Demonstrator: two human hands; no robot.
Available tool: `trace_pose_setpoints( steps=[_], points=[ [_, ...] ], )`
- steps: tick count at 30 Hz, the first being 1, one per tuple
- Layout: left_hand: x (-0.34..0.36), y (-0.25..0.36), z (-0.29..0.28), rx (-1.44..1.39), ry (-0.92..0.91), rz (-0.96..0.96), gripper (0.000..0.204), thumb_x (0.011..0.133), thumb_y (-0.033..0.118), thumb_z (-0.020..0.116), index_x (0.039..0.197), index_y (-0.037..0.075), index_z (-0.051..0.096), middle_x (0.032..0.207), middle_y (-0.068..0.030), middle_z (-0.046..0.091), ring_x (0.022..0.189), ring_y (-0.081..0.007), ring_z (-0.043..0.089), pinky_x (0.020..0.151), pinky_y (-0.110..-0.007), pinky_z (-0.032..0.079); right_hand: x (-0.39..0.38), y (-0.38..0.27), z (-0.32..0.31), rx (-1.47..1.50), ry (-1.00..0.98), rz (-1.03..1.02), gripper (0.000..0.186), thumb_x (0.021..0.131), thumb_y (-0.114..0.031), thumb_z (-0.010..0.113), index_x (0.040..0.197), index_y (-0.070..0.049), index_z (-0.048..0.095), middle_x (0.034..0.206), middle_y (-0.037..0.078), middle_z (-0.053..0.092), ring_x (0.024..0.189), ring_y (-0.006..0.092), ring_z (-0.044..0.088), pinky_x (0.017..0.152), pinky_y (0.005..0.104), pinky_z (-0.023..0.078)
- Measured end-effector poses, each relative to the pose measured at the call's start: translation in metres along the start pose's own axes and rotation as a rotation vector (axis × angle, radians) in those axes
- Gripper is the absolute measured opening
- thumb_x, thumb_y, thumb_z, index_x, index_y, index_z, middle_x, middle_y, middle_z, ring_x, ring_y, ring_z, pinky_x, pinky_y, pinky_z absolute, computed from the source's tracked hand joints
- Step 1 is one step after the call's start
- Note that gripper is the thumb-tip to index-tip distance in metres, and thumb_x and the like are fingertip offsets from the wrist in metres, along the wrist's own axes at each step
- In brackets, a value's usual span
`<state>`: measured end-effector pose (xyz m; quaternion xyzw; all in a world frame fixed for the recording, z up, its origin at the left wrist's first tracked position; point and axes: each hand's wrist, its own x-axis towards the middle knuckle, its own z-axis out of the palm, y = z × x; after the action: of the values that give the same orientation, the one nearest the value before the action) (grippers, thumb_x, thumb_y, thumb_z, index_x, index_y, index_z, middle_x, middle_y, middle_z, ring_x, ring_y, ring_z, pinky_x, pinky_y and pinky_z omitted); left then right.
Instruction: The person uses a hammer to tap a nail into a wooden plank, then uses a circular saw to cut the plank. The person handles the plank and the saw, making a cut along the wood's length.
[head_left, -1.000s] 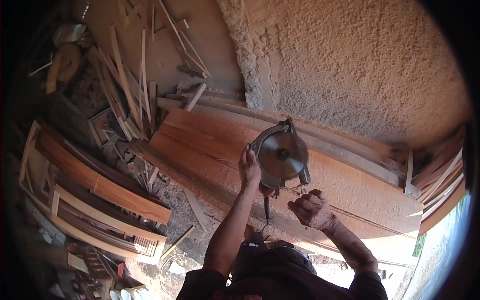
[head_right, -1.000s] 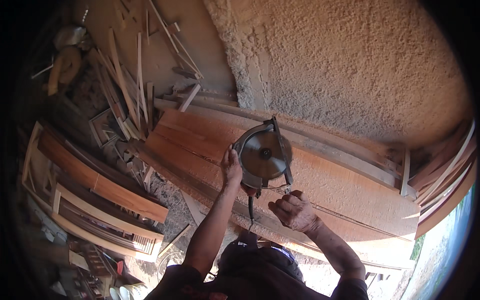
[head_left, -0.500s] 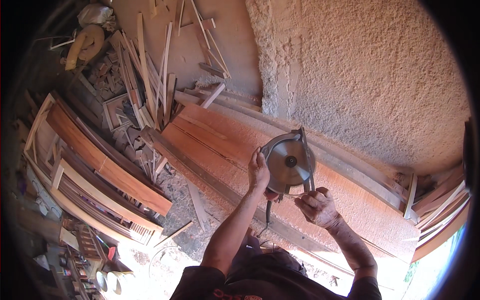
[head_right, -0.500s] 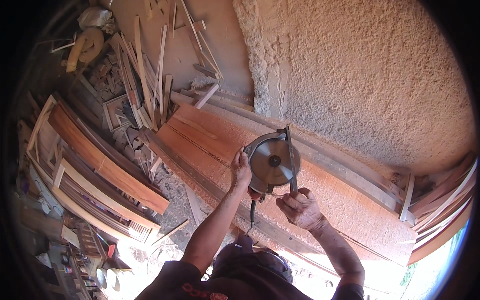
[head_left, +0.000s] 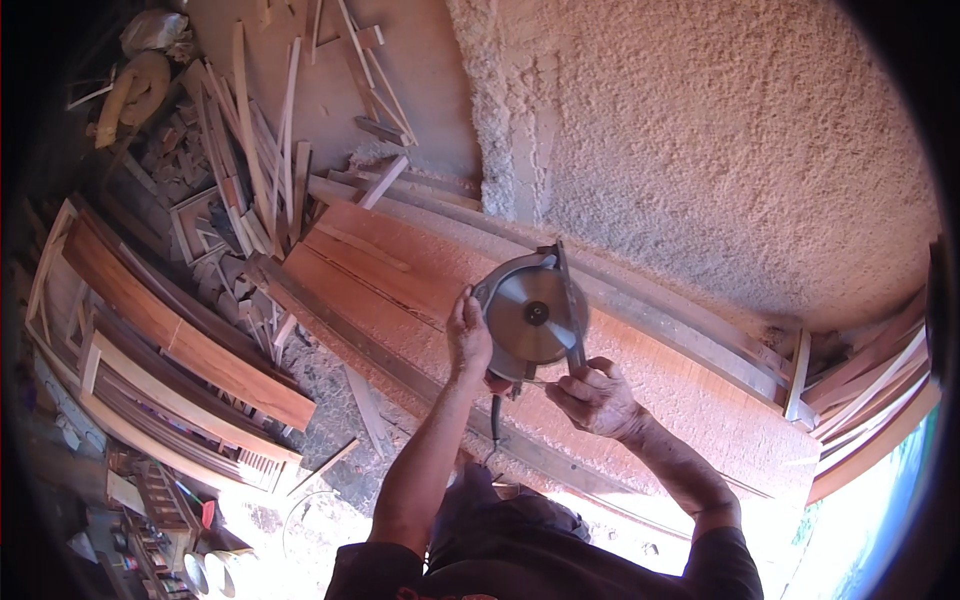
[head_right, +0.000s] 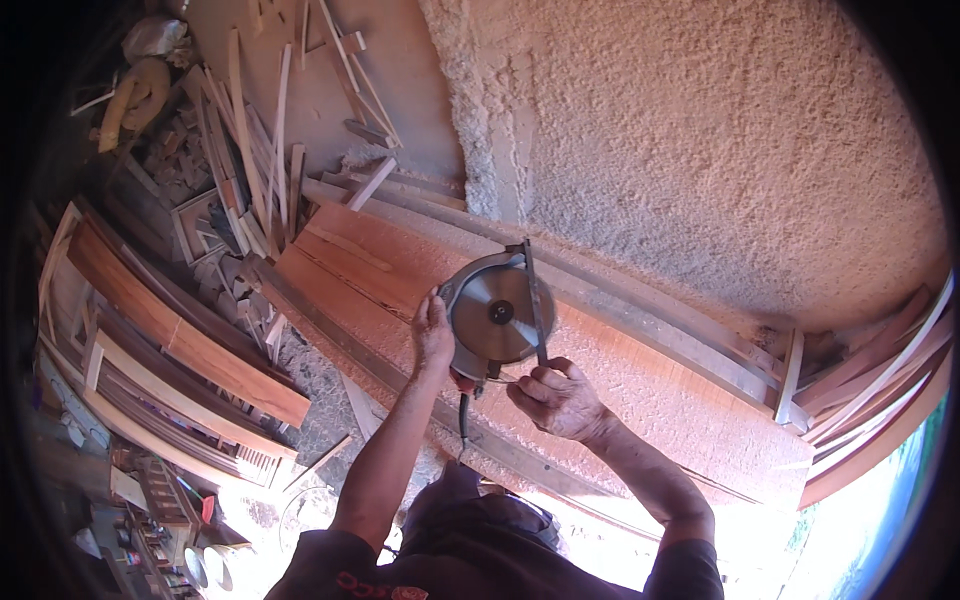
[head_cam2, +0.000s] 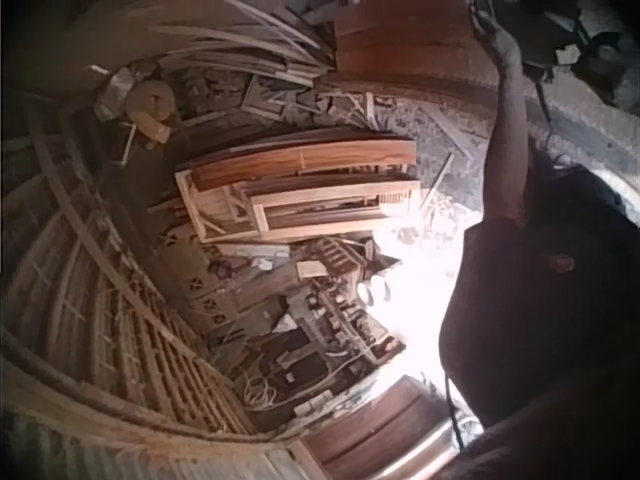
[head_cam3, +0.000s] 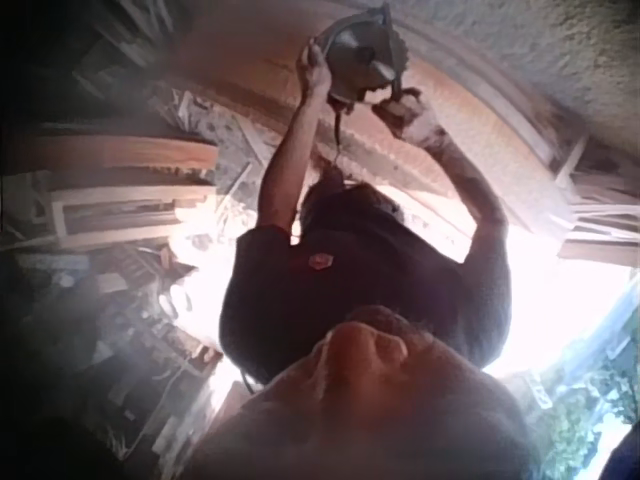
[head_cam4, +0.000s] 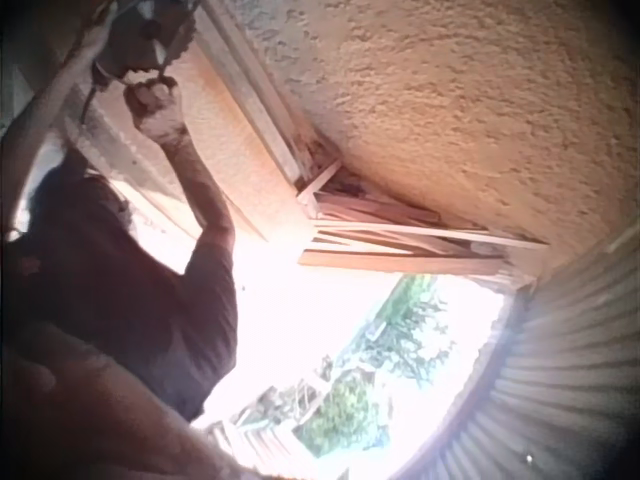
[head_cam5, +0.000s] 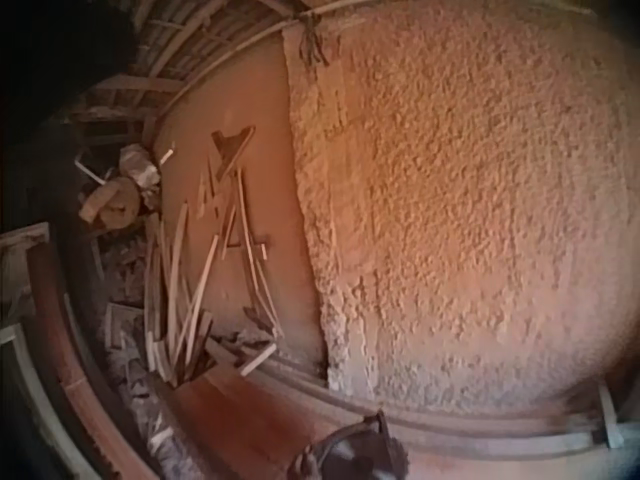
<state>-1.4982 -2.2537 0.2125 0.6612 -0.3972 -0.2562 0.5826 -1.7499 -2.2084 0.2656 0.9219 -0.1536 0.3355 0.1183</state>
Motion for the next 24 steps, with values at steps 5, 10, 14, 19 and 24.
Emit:
trace_pose_setpoints(
  steps=[5, 10, 14, 19, 24],
  points=[
    [0.002, -0.004, 0.0, -0.002, 0.01, 0.015, 0.047, 0.109, 0.031, 0.044, 0.14, -0.003, 0.054, 0.135, -0.0252, 0.062, 0.124, -0.0348, 0.061, 0.104, -0.04, 0.048, -0.002, 0.005, 0.005, 0.002, 0.032, -0.019, 0.031, 0.07, -0.018, 0.072, 0.1, -0.015, 0.073, 0.094, -0.006, 0.062, 0.091, 0.0124, 0.061, 0.088, 0.0345, 0.049],
    [0.002, -0.005, -0.001, 0.018, 0.005, 0.012, 0.047, 0.11, 0.031, 0.043, 0.14, -0.003, 0.054, 0.136, -0.0249, 0.061, 0.125, -0.0347, 0.06, 0.104, -0.04, 0.048, -0.002, 0.005, 0.01, 0.004, 0.004, -0.032, 0.035, 0.069, -0.015, 0.075, 0.104, -0.017, 0.074, 0.097, -0.006, 0.062, 0.09, 0.0121, 0.062, 0.089, 0.0348, 0.049],
    [0.002, -0.006, -0.001, -0.01, -0.002, 0.0, 0.047, 0.11, 0.031, 0.043, 0.14, -0.003, 0.054, 0.136, -0.0242, 0.061, 0.125, -0.034, 0.06, 0.104, -0.04, 0.047, 0.001, 0.004, 0.014, -0.019, -0.003, -0.065, 0.036, 0.072, -0.018, 0.07, 0.107, -0.016, 0.071, 0.1, -0.006, 0.06, 0.096, 0.0113, 0.06, 0.093, 0.0342, 0.049],
    [0.001, -0.006, -0.001, -0.007, 0.01, 0.001, 0.046, 0.11, 0.03, 0.043, 0.14, -0.003, 0.054, 0.135, -0.0236, 0.062, 0.125, -0.0328, 0.06, 0.104, -0.04, 0.048, 0.007, 0.007, 0.018, -0.007, 0.015, -0.107, 0.033, 0.069, -0.016, 0.074, 0.103, -0.017, 0.074, 0.098, -0.006, 0.061, 0.09, 0.0109, 0.061, 0.09, 0.0328, 0.049],
    [0.002, -0.007, -0.001, -0.002, 0.013, -0.027, 0.046, 0.11, 0.03, 0.042, 0.14, -0.003, 0.055, 0.135, -0.0234, 0.062, 0.123, -0.0325, 0.061, 0.103, -0.04, 0.048, 0.01, 0.012, 0.025, 0.002, -0.011, -0.101, 0.032, 0.071, -0.016, 0.071, 0.103, -0.017, 0.073, 0.094, -0.008, 0.059, 0.088, 0.0099, 0.06, 0.088, 0.0309, 0.049]
  ],
)
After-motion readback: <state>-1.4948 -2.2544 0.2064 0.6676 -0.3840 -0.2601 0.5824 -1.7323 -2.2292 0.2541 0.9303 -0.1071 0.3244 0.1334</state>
